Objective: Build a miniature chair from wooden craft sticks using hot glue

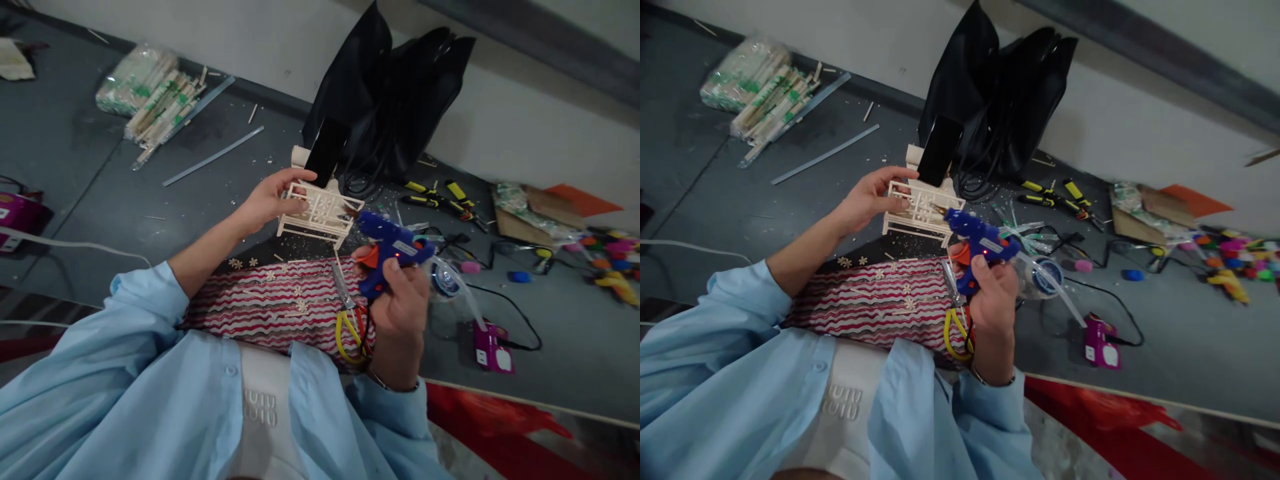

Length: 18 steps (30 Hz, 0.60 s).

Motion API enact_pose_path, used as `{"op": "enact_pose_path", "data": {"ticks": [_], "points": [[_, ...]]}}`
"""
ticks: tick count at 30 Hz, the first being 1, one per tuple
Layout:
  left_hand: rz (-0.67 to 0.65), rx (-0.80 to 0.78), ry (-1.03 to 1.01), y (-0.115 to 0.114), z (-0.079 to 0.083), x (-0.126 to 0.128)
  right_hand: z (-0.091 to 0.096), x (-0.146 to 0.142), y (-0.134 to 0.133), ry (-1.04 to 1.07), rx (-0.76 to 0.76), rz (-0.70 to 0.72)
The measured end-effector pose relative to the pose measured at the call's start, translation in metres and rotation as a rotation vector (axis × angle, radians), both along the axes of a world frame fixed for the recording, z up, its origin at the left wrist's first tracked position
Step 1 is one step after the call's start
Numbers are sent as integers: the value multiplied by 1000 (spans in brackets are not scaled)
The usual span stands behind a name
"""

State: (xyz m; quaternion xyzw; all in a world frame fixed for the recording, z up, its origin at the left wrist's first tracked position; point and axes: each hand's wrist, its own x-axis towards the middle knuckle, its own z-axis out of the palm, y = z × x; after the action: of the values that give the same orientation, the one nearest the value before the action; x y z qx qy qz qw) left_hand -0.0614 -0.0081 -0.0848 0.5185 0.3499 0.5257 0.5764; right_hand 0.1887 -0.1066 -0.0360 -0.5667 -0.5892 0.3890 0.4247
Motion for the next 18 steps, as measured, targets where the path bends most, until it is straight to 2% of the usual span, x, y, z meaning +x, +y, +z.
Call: {"op": "enact_pose_path", "data": {"ticks": [7,12,18], "points": [[-12,-13,-2,0,0,0,-2,-10,2,-266,101,-15],[-4,-10,-16,-1,1,-1,0,-14,0,-317,144,7],[-20,-19,3,-1,1,-2,-6,-15,0,-375,154,7]]}}
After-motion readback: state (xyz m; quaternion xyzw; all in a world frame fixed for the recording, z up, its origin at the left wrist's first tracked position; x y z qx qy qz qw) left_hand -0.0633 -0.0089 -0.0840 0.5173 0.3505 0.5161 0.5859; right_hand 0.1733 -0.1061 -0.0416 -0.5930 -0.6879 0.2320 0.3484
